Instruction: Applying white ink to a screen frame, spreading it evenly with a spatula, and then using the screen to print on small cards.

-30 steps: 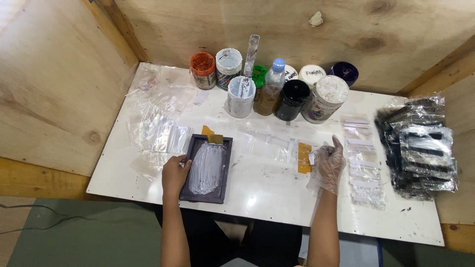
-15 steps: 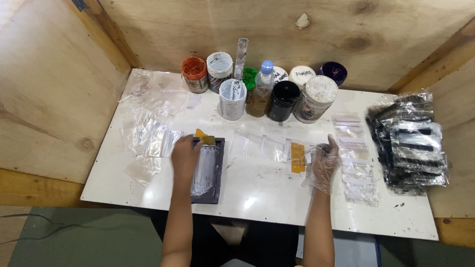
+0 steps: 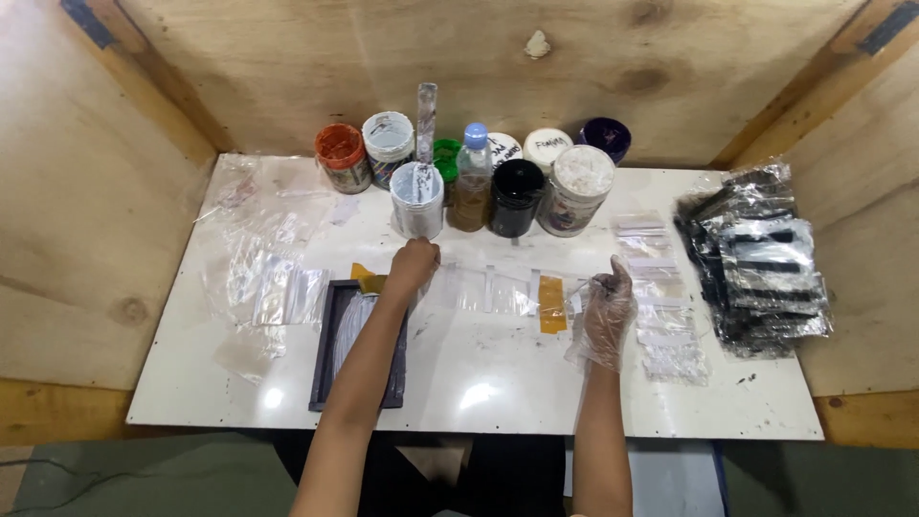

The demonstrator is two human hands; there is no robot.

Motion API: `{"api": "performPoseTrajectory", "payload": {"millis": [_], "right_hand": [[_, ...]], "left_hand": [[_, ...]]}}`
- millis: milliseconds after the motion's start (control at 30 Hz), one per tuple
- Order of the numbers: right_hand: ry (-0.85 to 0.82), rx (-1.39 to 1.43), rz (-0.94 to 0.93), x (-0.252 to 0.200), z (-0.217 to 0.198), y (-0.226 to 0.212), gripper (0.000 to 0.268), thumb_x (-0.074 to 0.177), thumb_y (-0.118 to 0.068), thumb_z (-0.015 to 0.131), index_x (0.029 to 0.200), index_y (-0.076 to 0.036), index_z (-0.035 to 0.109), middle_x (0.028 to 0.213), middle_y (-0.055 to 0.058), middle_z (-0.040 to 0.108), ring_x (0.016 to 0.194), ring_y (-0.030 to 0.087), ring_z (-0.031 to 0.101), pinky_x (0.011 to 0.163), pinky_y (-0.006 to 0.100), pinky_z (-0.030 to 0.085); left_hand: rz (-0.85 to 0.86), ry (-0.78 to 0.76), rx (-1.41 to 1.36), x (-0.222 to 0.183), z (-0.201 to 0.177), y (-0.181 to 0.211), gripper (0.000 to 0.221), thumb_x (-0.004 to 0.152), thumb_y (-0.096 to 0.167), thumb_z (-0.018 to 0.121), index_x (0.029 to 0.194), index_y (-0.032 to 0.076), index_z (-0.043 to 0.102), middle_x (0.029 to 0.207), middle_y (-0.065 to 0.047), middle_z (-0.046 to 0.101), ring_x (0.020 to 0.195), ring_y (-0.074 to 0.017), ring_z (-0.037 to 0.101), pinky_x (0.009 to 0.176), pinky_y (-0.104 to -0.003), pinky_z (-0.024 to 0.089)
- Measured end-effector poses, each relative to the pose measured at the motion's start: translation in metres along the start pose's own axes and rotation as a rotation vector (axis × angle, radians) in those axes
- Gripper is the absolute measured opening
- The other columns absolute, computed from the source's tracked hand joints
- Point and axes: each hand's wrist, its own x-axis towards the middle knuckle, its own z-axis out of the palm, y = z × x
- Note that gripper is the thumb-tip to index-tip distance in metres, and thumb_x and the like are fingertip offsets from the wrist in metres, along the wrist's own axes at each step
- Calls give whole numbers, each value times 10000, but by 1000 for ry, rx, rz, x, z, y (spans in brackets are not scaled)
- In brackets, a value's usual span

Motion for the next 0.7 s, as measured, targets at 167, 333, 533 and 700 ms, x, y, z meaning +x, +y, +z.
{"api": "performPoseTrajectory", "payload": {"millis": [167, 333, 533, 700], "right_hand": [[29, 45, 43, 1, -1, 11, 537, 904, 42, 603, 1420, -106, 596, 865, 46, 655, 763, 155, 645, 710, 299, 538], [110, 186, 96, 3, -8, 29, 548, 893, -9, 654, 1427, -115, 591, 892, -23, 606, 785, 66, 594, 706, 207, 510], [228, 260, 108, 11, -24, 61, 514, 949, 9, 571, 1441, -126, 508, 810, 36, 610, 640, 87, 609, 571, 192, 507], [493, 200, 158, 14, -50, 57, 532, 901, 74, 552, 1401, -106, 524, 913, 61, 574, 627, 107, 624, 501, 204, 519]], "left_hand": [[-42, -9, -289, -16, -46, 33, 163, 914, 91, 662, 1034, 12, 740, 990, -222, 705, 964, -386, 706, 790, -472, 594], [1, 55, -478, -18, -75, 83, 256, 950, 190, 659, 1124, 8, 708, 1121, -209, 729, 1069, -362, 693, 912, -465, 565], [252, 342, -560, 21, -70, 155, 102, 920, 132, 705, 992, 64, 682, 907, -161, 741, 889, -340, 699, 816, -451, 575], [517, 499, -377, 88, -51, 225, 109, 912, 203, 703, 1010, 159, 682, 914, -69, 719, 934, -267, 682, 814, -355, 583]]}}
